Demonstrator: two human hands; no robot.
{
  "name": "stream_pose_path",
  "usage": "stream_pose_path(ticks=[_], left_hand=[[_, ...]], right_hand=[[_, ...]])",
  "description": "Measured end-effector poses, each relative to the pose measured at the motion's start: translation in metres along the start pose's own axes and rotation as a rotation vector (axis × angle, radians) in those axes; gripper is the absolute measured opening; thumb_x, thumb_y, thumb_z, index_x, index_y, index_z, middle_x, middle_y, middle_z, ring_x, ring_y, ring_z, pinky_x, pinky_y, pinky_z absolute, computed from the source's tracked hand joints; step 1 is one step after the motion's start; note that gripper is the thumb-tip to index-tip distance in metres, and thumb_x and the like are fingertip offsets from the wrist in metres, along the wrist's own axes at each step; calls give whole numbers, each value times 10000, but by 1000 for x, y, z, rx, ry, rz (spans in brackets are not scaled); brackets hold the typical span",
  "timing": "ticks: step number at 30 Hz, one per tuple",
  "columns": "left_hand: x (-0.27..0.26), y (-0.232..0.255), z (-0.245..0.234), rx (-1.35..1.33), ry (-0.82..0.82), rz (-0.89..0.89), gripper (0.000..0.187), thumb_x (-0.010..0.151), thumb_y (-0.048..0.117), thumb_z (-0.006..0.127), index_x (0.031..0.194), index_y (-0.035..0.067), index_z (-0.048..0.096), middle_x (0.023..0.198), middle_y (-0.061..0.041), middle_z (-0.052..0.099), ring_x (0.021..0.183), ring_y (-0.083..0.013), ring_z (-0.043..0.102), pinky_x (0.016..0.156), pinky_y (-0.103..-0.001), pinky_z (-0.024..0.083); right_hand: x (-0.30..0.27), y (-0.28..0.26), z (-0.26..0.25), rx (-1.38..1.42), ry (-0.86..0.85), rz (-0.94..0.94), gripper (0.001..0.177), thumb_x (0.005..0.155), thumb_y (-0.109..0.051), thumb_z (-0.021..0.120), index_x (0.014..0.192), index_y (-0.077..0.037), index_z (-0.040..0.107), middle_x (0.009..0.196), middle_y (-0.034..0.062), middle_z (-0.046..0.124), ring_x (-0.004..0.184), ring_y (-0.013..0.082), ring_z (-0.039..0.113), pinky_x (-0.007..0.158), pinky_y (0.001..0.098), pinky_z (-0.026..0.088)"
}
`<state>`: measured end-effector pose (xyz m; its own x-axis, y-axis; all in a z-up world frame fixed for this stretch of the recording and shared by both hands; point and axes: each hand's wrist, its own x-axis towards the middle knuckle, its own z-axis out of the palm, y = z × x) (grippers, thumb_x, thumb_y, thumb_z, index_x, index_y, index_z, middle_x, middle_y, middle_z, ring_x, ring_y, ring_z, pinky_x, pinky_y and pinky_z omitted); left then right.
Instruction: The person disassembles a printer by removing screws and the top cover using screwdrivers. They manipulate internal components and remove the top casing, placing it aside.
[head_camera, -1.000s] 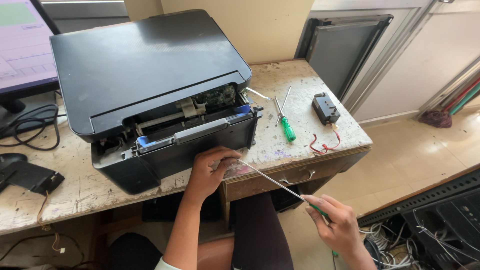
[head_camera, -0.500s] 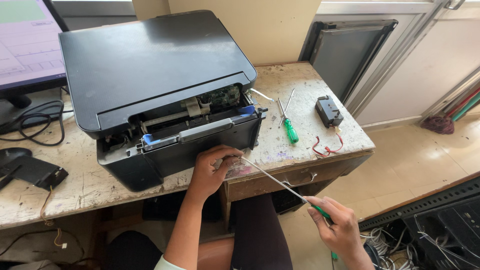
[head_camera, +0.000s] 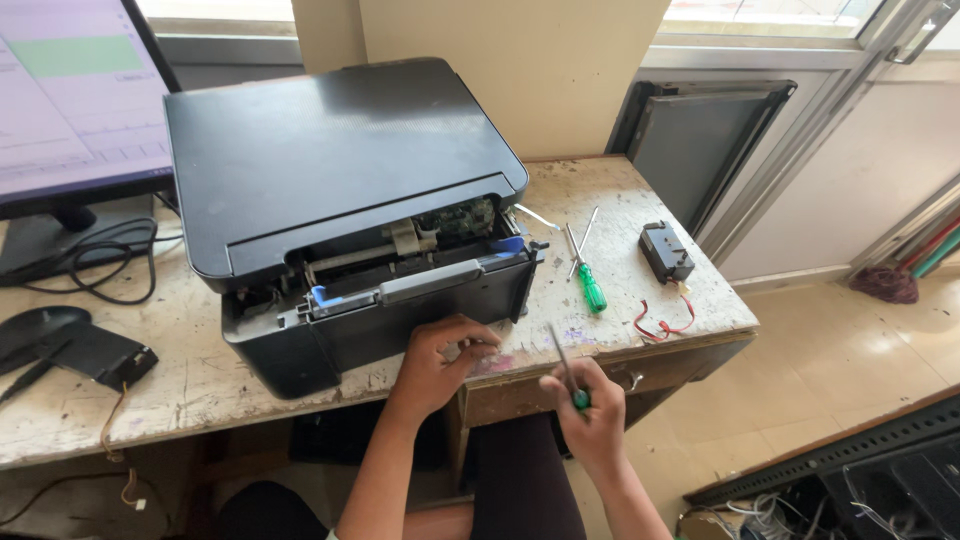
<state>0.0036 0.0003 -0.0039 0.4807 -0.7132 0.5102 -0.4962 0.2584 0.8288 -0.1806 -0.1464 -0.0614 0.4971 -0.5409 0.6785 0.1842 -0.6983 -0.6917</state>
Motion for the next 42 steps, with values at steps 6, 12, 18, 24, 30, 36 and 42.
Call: stream_pose_path(ticks=[6, 12, 18, 24, 30, 36, 42], left_hand=[[0, 2, -2, -60, 2, 69, 111, 836, 42, 796, 944, 60, 777, 947, -44, 763, 843, -137, 706, 696, -281, 529], [0, 3, -3, -69, -27, 40, 83, 857, 63, 797, 938, 53, 782, 932, -41, 755, 829, -145, 691, 714, -279, 536], [1, 12, -3, -52, -11, -123, 104, 883, 63, 728, 971, 51, 783, 957, -32, 773, 859, -137, 729, 647, -291, 519], [2, 9, -4, -112, 1, -43, 111, 909, 37, 716, 997, 29, 783, 954, -69, 777, 893, -169, 740, 807, -306, 574], [-1, 8, -7, -96, 25, -33, 104, 906, 73, 725, 975, 28, 787, 942, -62, 771, 883, -159, 737, 808, -291, 571], [-2, 10, -9, -137, 19, -56, 103, 913, 93, 718, 952, 28, 787, 916, -61, 769, 871, -153, 737, 800, -281, 574], [-2, 8, -8, -173, 15, -58, 114, 924, 114, 717, 958, 28, 783, 902, -57, 763, 866, -153, 723, 794, -289, 563]], right_hand=[[47, -31, -1, -378, 221, 466, 409, 875, -301, 800, 1086, -35, 572, 798, 81, 618, 665, 200, 610, 615, 366, 492], [58, -32, -12, -733, 72, 312, 265, 930, -268, 718, 1087, -64, 656, 1016, 122, 668, 892, 301, 682, 785, 446, 530], [62, -43, 6, -855, -38, 295, 154, 924, -254, 703, 1002, -123, 727, 1071, 71, 684, 900, 318, 692, 780, 459, 541], [68, -62, 8, -577, 20, -239, 133, 812, -124, 788, 942, -112, 761, 934, 54, 735, 842, 248, 715, 720, 384, 561], [57, -77, 26, -173, -238, -472, 274, 744, 17, 799, 994, -90, 762, 927, 44, 750, 794, 209, 713, 674, 320, 558], [55, -87, 37, -216, -166, -526, 306, 733, 51, 736, 1014, -68, 746, 954, 66, 746, 803, 235, 722, 686, 334, 555], [56, -84, 39, -250, -87, -525, 285, 771, 45, 755, 1028, -77, 752, 952, 50, 748, 802, 212, 733, 672, 319, 546]])
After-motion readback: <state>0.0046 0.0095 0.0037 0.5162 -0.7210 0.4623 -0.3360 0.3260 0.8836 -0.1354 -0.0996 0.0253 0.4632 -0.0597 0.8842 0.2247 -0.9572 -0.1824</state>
